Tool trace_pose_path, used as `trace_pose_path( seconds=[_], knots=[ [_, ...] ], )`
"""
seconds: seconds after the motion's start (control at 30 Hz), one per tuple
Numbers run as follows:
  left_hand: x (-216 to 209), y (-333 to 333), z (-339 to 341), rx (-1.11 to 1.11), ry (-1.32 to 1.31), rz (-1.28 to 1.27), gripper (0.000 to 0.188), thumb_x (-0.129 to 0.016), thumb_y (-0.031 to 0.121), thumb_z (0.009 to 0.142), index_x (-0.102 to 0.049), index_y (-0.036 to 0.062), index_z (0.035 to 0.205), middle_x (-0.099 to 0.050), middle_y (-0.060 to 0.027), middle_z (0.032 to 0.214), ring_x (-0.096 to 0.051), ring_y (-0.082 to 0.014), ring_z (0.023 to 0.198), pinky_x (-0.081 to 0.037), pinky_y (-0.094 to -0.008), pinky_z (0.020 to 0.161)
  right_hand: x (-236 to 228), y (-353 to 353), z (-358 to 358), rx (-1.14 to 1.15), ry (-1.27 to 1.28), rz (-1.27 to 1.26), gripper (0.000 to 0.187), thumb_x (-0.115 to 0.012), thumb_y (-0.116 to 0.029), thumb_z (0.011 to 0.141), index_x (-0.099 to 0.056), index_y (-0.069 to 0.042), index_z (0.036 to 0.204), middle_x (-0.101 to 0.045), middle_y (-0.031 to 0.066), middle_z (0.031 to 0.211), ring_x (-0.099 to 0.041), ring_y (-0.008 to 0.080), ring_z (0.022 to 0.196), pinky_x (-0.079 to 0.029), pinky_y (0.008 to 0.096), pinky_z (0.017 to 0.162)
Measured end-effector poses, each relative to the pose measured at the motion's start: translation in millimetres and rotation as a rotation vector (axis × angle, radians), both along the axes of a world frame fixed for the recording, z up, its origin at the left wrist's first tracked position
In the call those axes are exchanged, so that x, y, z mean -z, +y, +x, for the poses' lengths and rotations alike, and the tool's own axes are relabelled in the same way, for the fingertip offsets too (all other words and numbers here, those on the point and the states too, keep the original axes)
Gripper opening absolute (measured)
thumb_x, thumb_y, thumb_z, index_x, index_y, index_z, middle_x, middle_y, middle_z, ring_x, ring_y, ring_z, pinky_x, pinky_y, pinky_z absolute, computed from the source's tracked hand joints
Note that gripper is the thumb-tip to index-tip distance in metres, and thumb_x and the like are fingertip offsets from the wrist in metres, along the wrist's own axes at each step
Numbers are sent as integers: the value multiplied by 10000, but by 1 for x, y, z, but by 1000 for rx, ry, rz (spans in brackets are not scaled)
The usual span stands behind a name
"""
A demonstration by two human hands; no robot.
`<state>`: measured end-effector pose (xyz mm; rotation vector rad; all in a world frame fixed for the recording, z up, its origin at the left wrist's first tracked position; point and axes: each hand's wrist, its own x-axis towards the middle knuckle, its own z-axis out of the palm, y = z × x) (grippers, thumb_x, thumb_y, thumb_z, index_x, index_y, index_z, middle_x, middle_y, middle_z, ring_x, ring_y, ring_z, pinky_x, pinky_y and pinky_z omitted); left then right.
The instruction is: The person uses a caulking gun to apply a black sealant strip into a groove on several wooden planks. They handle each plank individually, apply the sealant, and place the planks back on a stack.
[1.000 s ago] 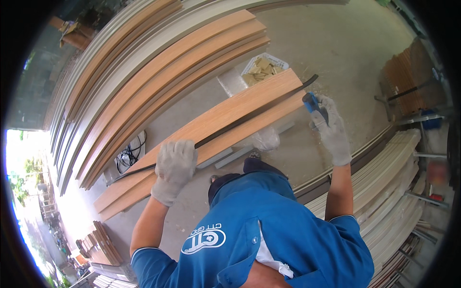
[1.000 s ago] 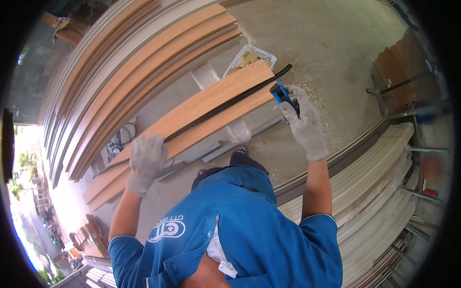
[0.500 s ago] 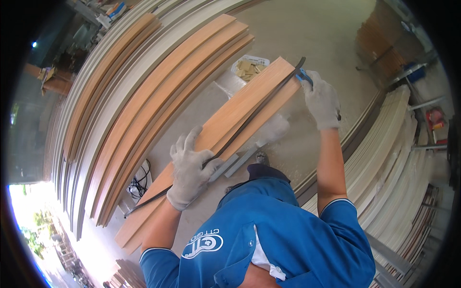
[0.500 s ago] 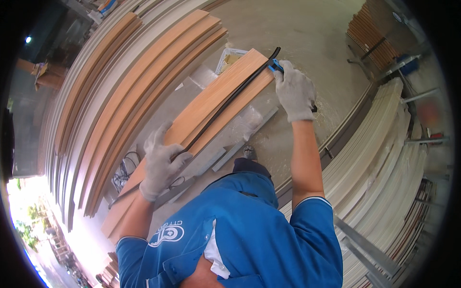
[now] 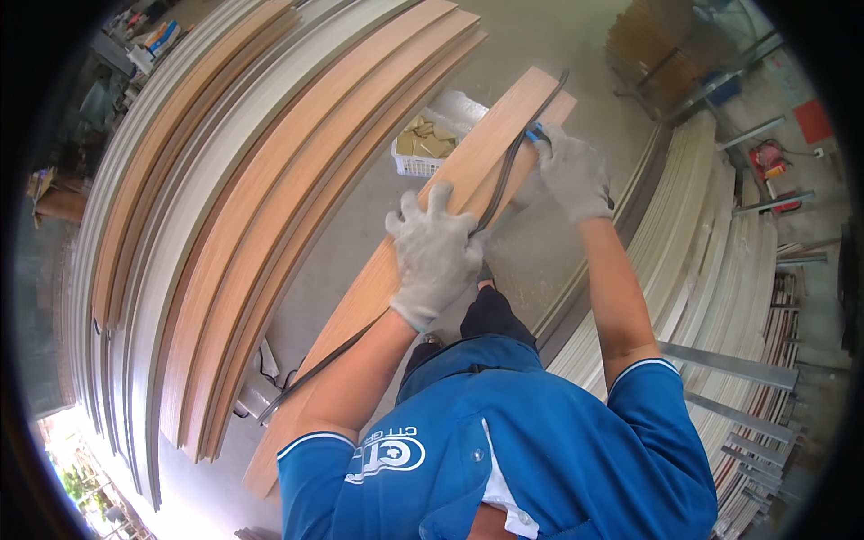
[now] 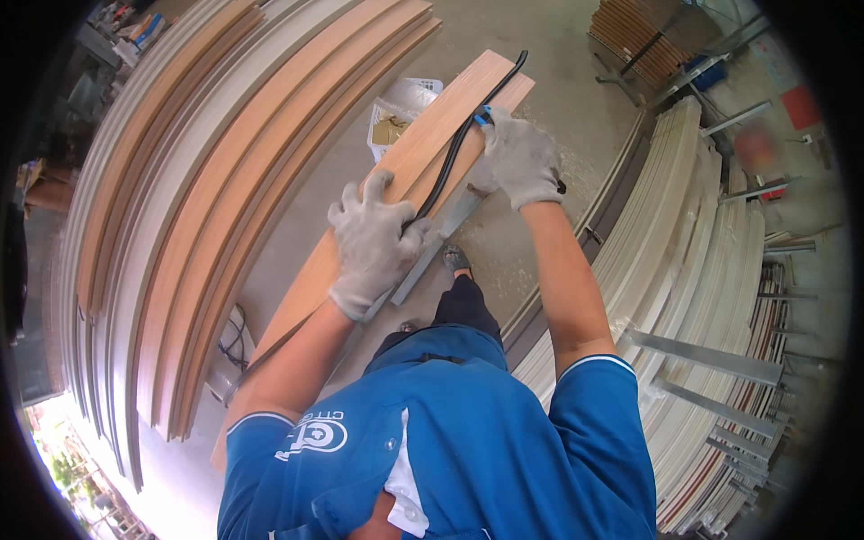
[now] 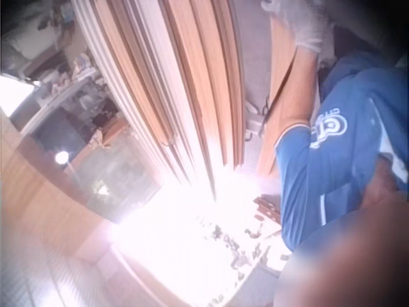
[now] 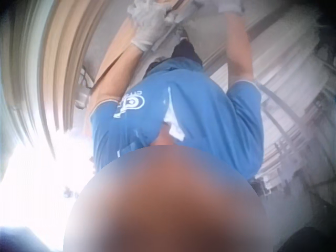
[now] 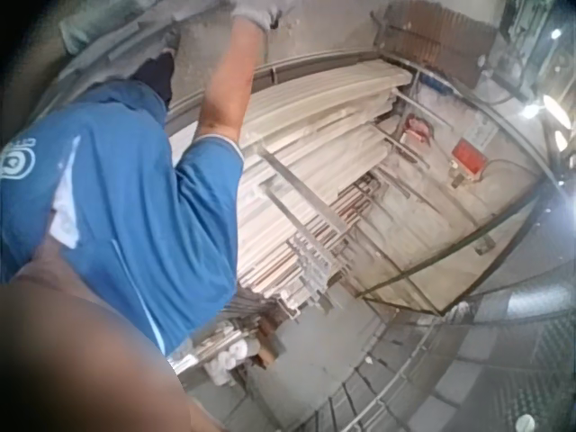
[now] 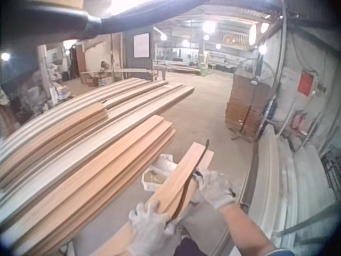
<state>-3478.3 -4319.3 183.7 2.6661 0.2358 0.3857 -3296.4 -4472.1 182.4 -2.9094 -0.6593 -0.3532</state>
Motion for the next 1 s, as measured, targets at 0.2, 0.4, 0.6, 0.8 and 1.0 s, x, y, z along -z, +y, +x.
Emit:
trace_pose_path(
  seconds=[0.2, 0.4, 0.6, 0.8, 1.0],
  knots=[
    [6, 1, -2, -3, -7, -5, 197, -766, 313, 780, -789, 123, 824, -586, -151, 1310, -518, -397, 1138, -375, -547, 908, -1, 12, -82, -110, -62, -53, 234, -592, -273, 975, -667, -138, 1151, -711, 147, 766, -736, 312, 696, -587, 417, 558],
    [7, 5, -4, 15, -45, -62, 220, -752, 323, 796, -788, 110, 836, -607, -151, 1287, -516, -381, 1157, -370, -530, 926, 6, 9, -79, -82, -43, 10, 259, -610, -274, 965, -655, -154, 1191, -722, 155, 823, -739, 322, 724, -590, 428, 576],
    [9, 5, -5, 21, -62, -53, 210, -756, 321, 804, -789, 115, 834, -608, -149, 1284, -510, -371, 1159, -370, -527, 930, 17, 3, -8, 97, -61, 62, 305, -560, -344, 997, -640, -127, 1196, -726, 205, 885, -729, 390, 812, -581, 505, 683],
    [5, 4, -5, 13, -44, -34, 201, -760, 317, 803, -795, 122, 836, -606, -150, 1285, -510, -372, 1150, -373, -521, 930, 13, -3, 84, 251, -9, 23, 329, -508, -394, 1011, -628, -121, 1150, -730, 220, 992, -713, 419, 941, -555, 541, 800],
    [2, 5, -4, 14, -15, -78, 208, -759, 315, 802, -800, 114, 836, -598, -149, 1276, -510, -378, 1148, -373, -528, 925, 12, -9, 125, 279, -15, -67, 332, -501, -399, 1018, -628, -112, 1125, -736, 201, 1013, -706, 419, 968, -541, 545, 840]
  ],
)
